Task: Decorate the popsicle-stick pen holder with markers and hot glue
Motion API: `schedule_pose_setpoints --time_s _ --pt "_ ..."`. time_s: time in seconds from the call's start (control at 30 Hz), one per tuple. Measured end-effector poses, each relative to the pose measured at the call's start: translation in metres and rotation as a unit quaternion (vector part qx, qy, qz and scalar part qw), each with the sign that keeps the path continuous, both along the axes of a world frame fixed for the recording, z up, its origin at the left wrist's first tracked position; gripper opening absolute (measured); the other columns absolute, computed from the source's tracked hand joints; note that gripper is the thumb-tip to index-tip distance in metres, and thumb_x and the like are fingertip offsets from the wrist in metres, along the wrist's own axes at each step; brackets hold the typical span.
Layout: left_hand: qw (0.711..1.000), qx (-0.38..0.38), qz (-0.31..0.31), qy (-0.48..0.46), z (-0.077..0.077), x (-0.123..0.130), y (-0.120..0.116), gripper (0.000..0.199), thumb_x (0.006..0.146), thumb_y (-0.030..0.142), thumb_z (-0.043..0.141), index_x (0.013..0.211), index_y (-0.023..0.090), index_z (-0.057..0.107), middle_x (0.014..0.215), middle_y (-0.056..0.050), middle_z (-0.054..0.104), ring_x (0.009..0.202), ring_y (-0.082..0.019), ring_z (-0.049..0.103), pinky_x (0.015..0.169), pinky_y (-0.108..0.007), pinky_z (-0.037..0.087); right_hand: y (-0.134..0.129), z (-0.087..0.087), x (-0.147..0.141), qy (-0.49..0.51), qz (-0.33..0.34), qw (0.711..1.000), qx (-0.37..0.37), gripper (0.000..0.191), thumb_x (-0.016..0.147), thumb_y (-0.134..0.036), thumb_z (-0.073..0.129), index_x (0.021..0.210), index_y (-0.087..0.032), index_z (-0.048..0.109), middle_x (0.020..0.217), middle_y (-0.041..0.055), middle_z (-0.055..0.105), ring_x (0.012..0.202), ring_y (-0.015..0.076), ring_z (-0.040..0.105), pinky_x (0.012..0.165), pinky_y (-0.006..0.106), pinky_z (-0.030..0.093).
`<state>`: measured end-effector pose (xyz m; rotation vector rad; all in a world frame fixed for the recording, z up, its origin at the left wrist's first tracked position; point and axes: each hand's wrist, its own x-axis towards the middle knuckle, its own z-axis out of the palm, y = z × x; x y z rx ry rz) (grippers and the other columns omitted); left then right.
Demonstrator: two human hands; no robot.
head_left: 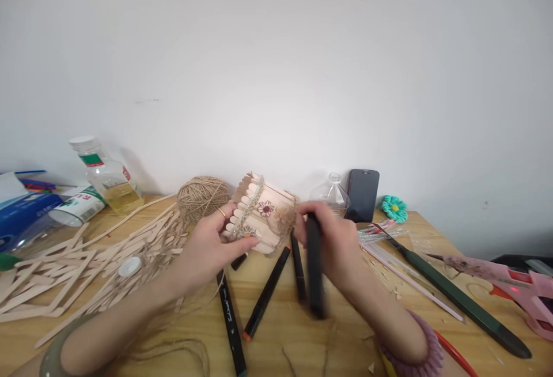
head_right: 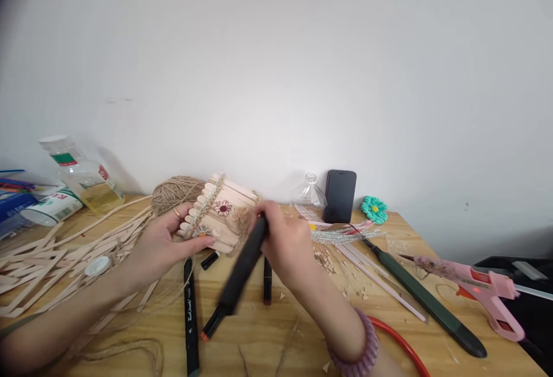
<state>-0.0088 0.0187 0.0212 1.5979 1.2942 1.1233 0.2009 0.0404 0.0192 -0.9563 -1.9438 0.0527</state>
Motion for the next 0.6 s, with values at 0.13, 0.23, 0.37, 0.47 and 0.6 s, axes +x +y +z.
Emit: schedule_pose_setpoints --time_s 0.13,0.23,0.37,0.47,0.6 --pt "0.999 -0.012 -0.039 -0.017 0.006 -0.01 0.009 0.041 0.067 0.033 0.076 0.101 0.017 0.062 0.095 -0.002 0.072 0.087 -0.02 0.065 0.081 -0.03 0.052 0.004 0.017 0.008 0.319 0.055 0.936 -0.141 0.009 0.087 -0.02 0.048 0.079 -0.024 0.047 0.038 -0.0125 0.042 0.03 0.0063 0.035 0.033 0.016 0.028" --pt "0.996 -0.024 -0.075 -0.03 0.005 -0.019 0.015 0.039 0.067 0.033 0.077 0.099 0.016 0.062 0.09 -0.002 0.072 0.084 -0.019 0.064 0.077 -0.028 0.051 0.004 0.026 0.012 0.373 0.073 0.915 -0.139 0.014 0.09 -0.024 0.047 0.076 -0.023 0.047 0.033 -0.0128 0.04 0.027 0.0052 0.027 0.031 0.016 0.021" --pt "0.993 -0.027 -0.111 -0.041 0.003 -0.029 0.018 0.036 0.07 0.033 0.077 0.1 0.018 0.063 0.094 -0.001 0.07 0.086 -0.018 0.064 0.077 -0.026 0.051 0.0 0.025 0.012 0.294 0.056 0.946 -0.121 0.017 0.086 -0.029 0.059 0.072 -0.022 0.053 0.037 -0.0112 0.042 0.031 0.0055 0.034 0.034 0.017 0.027" --pt "0.993 -0.031 -0.109 -0.036 0.002 -0.031 0.02 0.039 0.07 0.034 0.078 0.102 0.018 0.062 0.097 -0.002 0.07 0.087 -0.018 0.064 0.077 -0.027 0.05 -0.002 0.018 0.011 0.152 0.075 0.984 -0.056 0.005 0.087 -0.025 0.058 0.084 -0.022 0.06 0.049 -0.008 0.05 0.038 0.0064 0.041 0.038 0.018 0.032" --pt "0.994 -0.034 -0.107 -0.015 0.002 -0.03 0.02 0.043 0.07 0.037 0.077 0.105 0.018 0.061 0.101 -0.004 0.069 0.09 -0.021 0.064 0.079 -0.03 0.051 -0.002 0.012 0.011 -0.103 0.057 0.992 0.035 0.014 0.093 -0.022 0.049 0.097 -0.017 0.062 0.058 -0.0026 0.059 0.045 0.0083 0.048 0.046 0.02 0.035"
